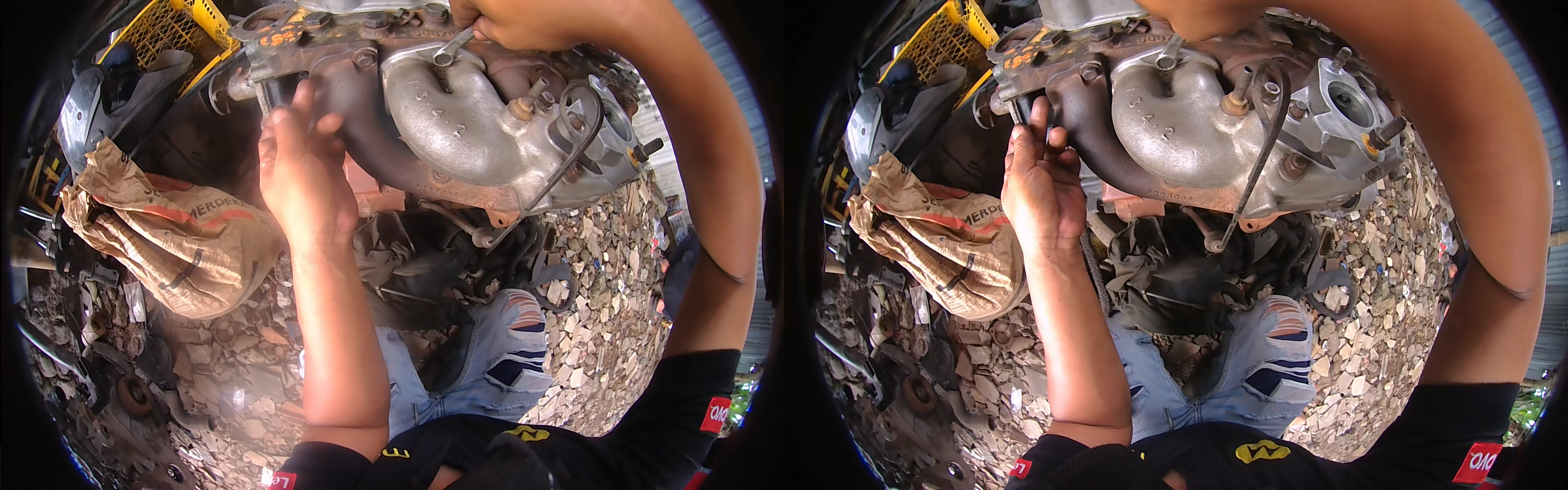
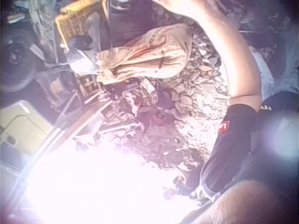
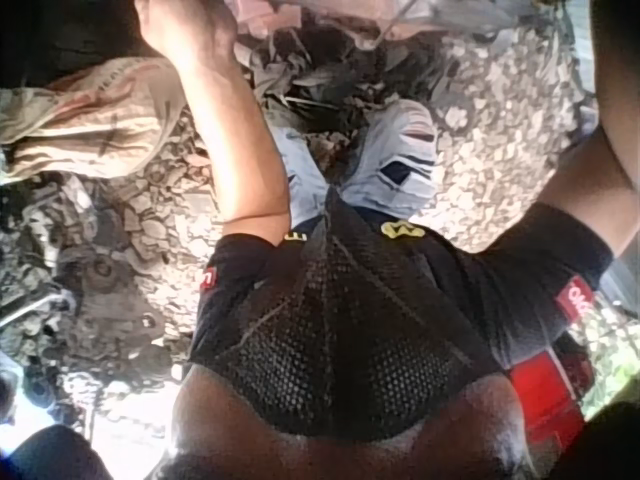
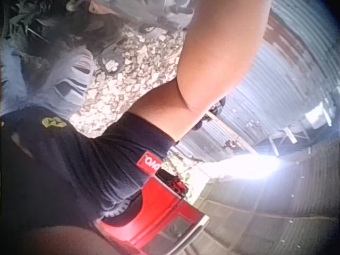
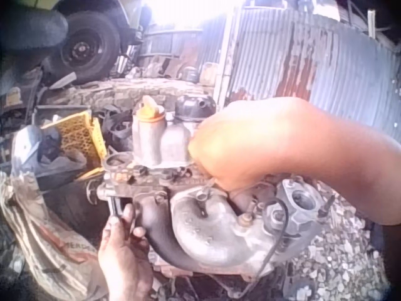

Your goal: The person is working on a car engine, using a wrench to tighten bolts on the exhaust manifold. They are sitting on the ground in a cluttered workshop environment.

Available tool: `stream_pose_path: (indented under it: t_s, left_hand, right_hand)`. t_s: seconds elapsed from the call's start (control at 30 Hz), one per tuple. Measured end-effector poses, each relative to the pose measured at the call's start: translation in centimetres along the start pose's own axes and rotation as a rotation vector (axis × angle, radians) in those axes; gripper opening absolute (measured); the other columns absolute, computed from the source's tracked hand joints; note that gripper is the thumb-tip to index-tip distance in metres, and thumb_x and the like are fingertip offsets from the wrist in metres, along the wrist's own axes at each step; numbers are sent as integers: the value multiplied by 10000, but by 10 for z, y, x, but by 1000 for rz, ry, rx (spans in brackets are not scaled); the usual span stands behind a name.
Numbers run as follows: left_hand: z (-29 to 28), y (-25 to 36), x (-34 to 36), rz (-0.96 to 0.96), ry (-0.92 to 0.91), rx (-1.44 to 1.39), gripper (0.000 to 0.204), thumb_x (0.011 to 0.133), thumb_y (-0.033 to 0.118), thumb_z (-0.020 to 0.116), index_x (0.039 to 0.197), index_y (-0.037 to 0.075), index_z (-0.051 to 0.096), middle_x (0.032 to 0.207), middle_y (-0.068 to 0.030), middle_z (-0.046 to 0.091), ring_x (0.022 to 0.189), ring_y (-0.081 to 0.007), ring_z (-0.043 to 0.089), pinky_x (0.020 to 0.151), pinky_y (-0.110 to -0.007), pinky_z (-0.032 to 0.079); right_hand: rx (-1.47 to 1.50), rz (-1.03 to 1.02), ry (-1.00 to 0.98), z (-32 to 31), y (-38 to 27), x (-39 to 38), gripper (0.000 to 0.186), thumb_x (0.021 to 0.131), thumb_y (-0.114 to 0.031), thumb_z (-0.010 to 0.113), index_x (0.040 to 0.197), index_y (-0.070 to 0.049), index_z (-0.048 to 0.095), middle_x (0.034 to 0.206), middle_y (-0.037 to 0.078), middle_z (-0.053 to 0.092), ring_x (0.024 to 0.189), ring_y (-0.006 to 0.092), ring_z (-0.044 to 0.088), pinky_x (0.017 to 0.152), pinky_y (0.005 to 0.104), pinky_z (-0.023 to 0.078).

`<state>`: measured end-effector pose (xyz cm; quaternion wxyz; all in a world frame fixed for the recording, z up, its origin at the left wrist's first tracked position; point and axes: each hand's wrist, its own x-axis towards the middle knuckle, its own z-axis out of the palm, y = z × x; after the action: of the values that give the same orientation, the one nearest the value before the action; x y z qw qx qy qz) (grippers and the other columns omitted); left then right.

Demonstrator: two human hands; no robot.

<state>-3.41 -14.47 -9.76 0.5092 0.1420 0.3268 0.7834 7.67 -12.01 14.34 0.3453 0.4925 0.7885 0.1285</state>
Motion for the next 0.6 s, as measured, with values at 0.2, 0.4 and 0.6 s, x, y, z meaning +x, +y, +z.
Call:
stream_pose_path:
  t_s: [0.2,0.4,0.6]
  left_hand:
    - [1,1,-1,-16,23,12,227,1124,224,441,1272,69,516,1331,-114,673,863,-138,637,714,-271,522]
    - [-2,2,0,-6,5,16,245,1123,227,446,1286,59,516,1371,-117,649,883,-141,635,722,-279,517]
    - [2,6,-1,-10,34,-17,199,1123,234,450,1224,83,531,1296,-89,691,868,-135,637,710,-282,512]
  right_hand:
    - [79,62,144,19,9,9,214,828,-130,713,978,3,785,857,191,747,811,311,740,731,413,593]
    - [302,-107,299,57,35,8,268,924,-165,617,1110,-60,778,881,190,754,772,311,725,733,416,571]
    - [409,-71,136,63,47,21,270,909,-182,611,1086,-57,773,846,194,743,760,328,717,726,422,560]
